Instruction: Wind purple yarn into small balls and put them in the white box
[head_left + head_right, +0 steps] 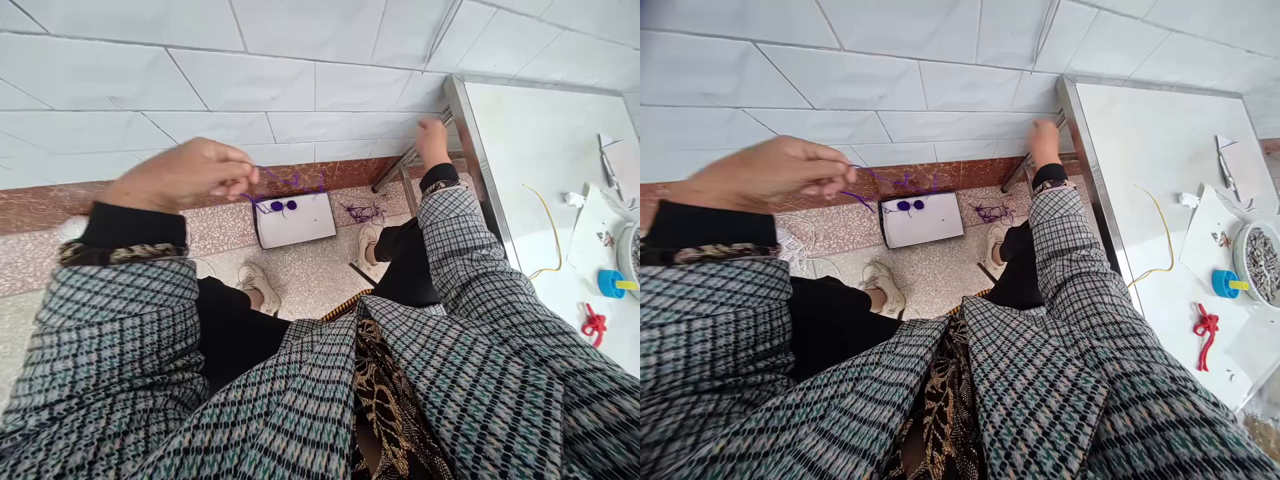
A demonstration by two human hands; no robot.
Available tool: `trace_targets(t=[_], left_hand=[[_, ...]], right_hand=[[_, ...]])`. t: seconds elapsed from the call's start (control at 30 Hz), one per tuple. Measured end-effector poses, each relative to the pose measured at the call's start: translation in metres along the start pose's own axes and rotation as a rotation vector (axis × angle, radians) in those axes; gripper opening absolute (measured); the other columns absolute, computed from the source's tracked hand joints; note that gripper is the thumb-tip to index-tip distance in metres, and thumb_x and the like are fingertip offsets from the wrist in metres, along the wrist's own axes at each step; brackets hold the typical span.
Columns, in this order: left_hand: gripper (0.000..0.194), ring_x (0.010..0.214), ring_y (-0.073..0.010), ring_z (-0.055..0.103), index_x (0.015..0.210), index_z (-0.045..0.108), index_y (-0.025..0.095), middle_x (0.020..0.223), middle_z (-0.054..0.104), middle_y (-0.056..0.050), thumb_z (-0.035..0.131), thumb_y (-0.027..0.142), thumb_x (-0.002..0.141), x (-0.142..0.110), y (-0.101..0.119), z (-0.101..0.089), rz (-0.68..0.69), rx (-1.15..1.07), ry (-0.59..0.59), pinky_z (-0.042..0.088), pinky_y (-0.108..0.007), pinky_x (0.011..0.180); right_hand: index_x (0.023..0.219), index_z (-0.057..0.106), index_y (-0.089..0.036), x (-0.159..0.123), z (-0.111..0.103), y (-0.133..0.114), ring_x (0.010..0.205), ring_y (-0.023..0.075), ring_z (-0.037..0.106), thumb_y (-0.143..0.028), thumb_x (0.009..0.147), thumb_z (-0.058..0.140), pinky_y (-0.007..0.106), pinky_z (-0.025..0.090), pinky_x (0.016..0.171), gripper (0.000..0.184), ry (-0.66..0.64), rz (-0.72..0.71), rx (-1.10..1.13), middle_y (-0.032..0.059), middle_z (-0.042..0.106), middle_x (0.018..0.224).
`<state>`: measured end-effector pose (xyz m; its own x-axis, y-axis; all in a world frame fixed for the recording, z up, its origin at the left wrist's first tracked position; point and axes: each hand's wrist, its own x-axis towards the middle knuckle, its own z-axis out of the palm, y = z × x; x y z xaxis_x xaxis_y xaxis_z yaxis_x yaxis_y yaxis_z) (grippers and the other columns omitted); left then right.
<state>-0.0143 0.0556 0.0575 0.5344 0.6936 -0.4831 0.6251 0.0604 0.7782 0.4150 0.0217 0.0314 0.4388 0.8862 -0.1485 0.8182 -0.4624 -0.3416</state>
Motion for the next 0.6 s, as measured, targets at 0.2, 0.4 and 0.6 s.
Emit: trace_targets(t=[0.2, 0.4, 0.6], left_hand=[[0.012, 0.058, -0.0114, 0.047, 0.085, 0.067, 0.019, 0.064, 0.062, -0.001, 0.063, 0.019, 0.096, 0.027, 0.018, 0.039, 0.114, 0.059, -0.139, 0.039, -0.029, 0.064], [0.022, 0.055, -0.0068, 0.048, 0.083, 0.064, 0.014, 0.064, 0.058, 0.001, 0.051, 0.011, 0.101, 0.017, 0.018, 0.031, 0.149, -0.053, -0.125, 0.038, -0.025, 0.064], [0.013, 0.054, -0.0044, 0.043, 0.081, 0.061, 0.014, 0.059, 0.047, 0.006, 0.053, 0.013, 0.092, -0.021, 0.004, -0.007, 0.037, -0.07, 0.138, 0.054, -0.039, 0.093]], right_hand=[[0.149, 0.068, -0.021, -0.057, 0.064, -0.097, 0.077, 0.0109, 0.071, -0.046, 0.122, 0.049, 0.026, 0.067, 0.081, 0.041, -0.55, -0.437, 0.556, 0.0049, 0.076, 0.14], [0.09, 0.072, -0.017, -0.053, 0.071, -0.092, 0.059, 0.0088, 0.05, -0.066, 0.101, 0.08, 0.019, 0.057, 0.062, 0.051, -0.711, -0.52, 0.753, -0.0047, 0.054, 0.068], [0.104, 0.084, -0.014, 0.021, 0.034, 0.014, 0.065, 0.0172, 0.059, -0.028, 0.113, 0.063, 0.027, 0.056, 0.076, 0.026, -0.279, 0.058, 0.013, 0.001, 0.056, 0.057]])
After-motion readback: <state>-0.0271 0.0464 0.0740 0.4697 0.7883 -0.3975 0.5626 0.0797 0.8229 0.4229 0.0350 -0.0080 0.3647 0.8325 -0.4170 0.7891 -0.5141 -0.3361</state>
